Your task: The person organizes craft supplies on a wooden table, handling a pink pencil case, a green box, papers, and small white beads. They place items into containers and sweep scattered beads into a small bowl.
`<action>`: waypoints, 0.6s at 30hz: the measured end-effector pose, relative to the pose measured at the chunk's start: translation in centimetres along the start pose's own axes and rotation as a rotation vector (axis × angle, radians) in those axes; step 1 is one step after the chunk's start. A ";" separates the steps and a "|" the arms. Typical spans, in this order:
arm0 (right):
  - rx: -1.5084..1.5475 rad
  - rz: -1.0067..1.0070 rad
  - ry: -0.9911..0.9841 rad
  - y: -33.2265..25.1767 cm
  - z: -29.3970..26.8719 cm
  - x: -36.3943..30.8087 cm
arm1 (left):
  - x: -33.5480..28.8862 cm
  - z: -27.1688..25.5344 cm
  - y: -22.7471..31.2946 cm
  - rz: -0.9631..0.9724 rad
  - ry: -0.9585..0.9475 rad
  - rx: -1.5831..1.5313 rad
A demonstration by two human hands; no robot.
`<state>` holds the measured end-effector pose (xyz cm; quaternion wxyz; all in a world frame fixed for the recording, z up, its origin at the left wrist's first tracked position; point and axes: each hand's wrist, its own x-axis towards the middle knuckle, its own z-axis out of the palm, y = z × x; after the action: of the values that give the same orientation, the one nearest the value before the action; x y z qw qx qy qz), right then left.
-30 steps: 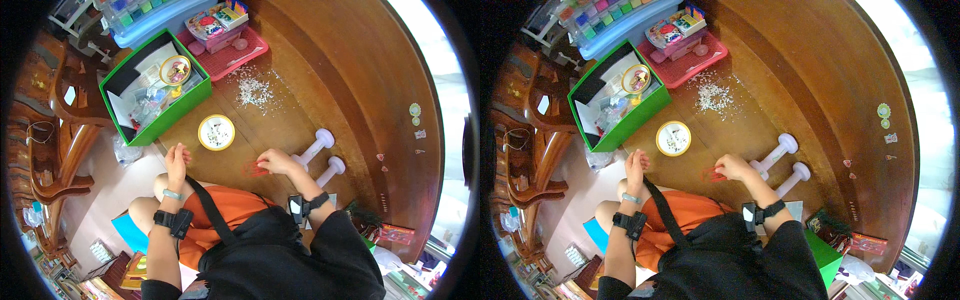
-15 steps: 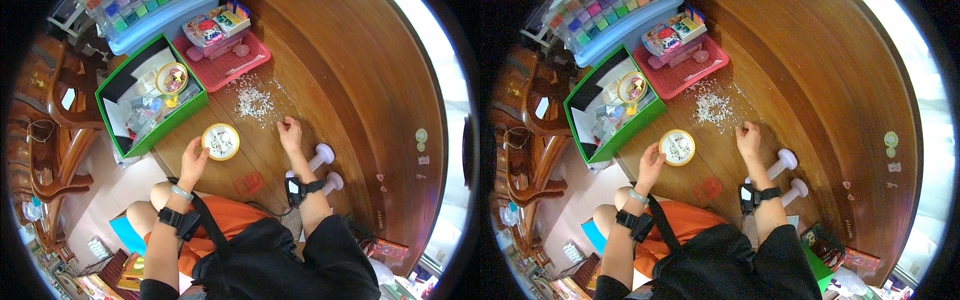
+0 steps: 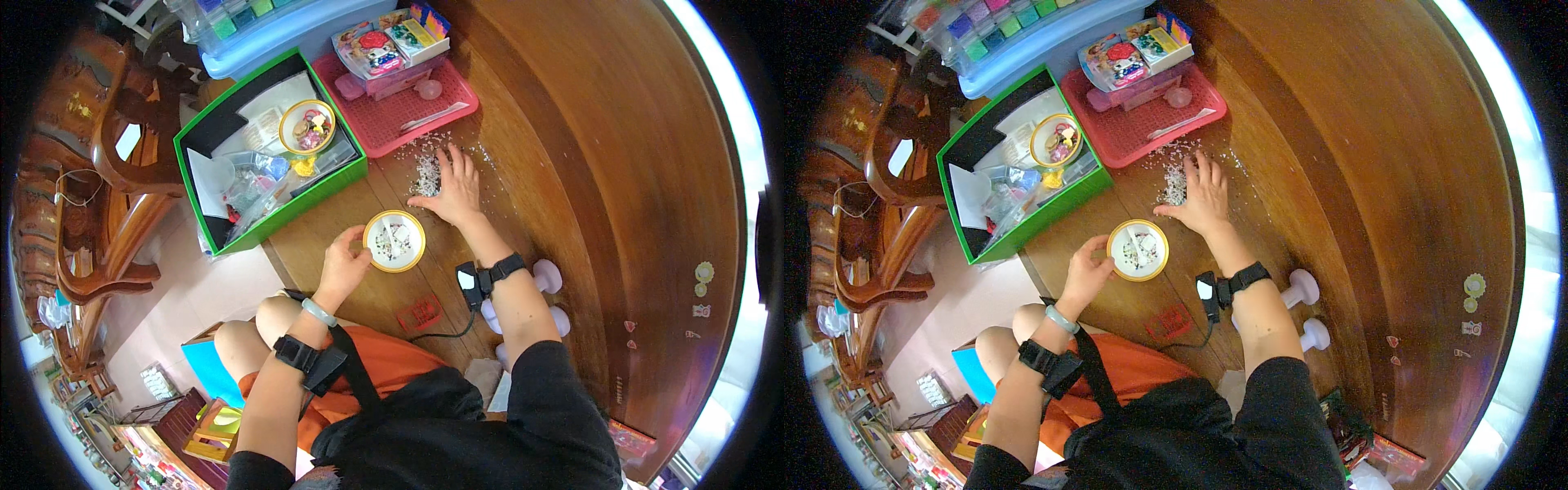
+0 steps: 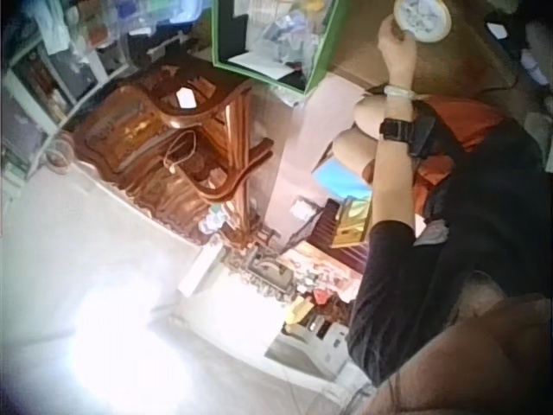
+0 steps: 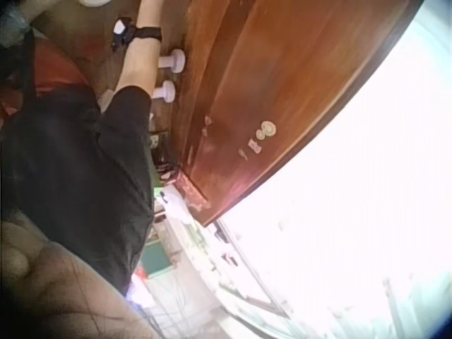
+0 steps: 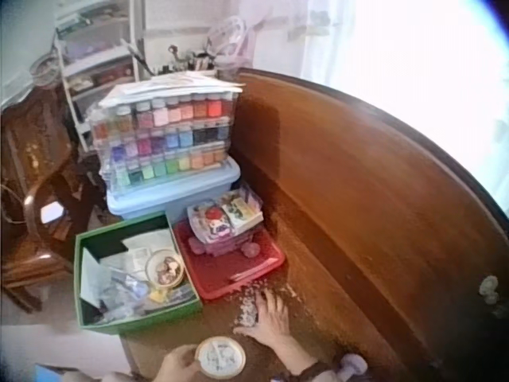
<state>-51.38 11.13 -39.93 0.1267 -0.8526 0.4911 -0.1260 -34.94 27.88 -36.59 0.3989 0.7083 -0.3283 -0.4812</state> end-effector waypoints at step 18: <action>0.119 -0.358 -0.122 1.6 1.4 0.7 | -0.6 -1.8 -0.6 -0.022 -0.087 0.111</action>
<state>-51.85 9.91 -41.75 0.1818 -0.9234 0.3147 -0.1234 -33.41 29.11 -36.51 0.3391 0.7112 -0.3638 -0.4969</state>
